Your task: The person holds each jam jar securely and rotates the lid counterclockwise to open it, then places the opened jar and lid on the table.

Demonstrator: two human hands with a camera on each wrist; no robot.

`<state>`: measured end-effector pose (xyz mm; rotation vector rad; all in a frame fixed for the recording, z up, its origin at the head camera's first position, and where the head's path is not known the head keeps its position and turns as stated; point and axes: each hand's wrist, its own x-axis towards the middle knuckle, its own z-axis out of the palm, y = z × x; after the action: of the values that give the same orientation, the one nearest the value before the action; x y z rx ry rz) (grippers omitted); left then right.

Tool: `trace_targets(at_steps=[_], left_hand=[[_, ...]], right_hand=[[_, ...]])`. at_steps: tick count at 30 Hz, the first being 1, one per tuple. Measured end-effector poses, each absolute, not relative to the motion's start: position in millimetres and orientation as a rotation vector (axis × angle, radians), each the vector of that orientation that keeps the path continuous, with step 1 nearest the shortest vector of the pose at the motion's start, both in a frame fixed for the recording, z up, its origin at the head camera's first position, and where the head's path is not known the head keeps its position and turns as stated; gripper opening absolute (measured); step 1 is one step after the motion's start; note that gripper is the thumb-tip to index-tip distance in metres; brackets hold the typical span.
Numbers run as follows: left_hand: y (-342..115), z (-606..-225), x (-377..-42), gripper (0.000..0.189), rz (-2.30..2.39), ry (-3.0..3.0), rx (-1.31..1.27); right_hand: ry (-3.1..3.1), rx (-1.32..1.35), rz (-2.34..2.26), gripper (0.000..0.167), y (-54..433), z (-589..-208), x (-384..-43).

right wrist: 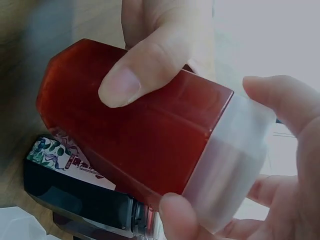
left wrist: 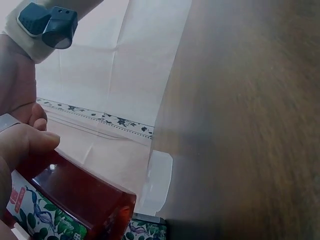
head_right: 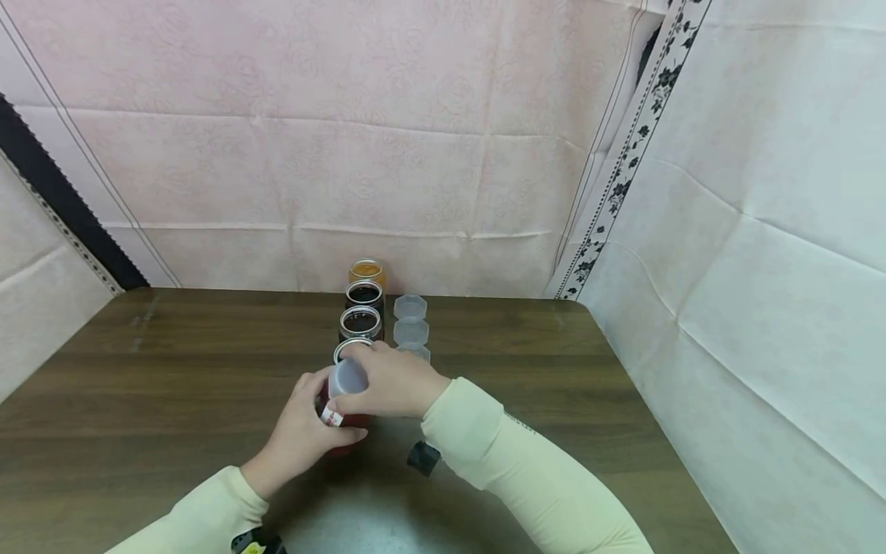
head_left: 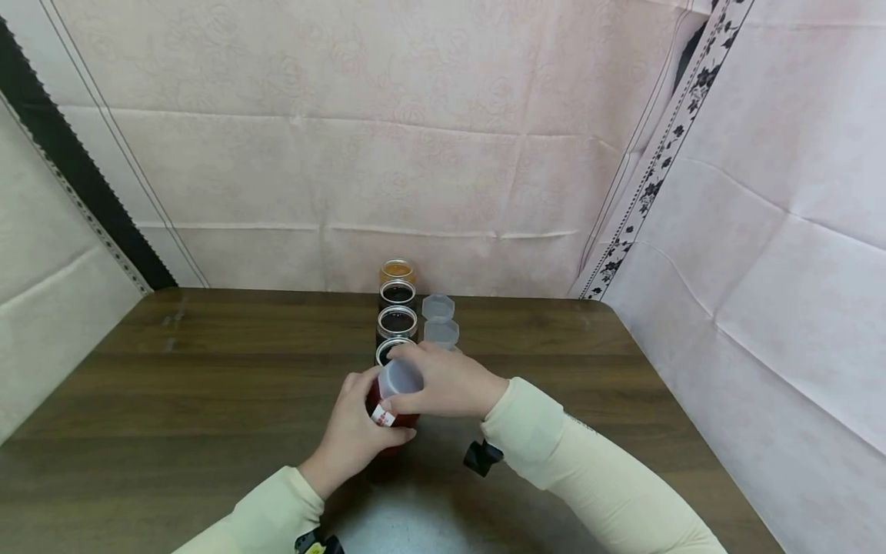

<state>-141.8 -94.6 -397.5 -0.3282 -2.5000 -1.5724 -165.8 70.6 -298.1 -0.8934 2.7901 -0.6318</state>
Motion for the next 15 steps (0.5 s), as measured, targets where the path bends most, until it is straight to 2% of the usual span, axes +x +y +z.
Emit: trace_targets(at_steps=[15], left_hand=[[-93.9, -389.7, -141.1, 0.081, -1.691, -2.515, -0.314]], right_hand=[[2.804, -0.967, -0.719, 0.044, 74.0, -301.9, -167.6]])
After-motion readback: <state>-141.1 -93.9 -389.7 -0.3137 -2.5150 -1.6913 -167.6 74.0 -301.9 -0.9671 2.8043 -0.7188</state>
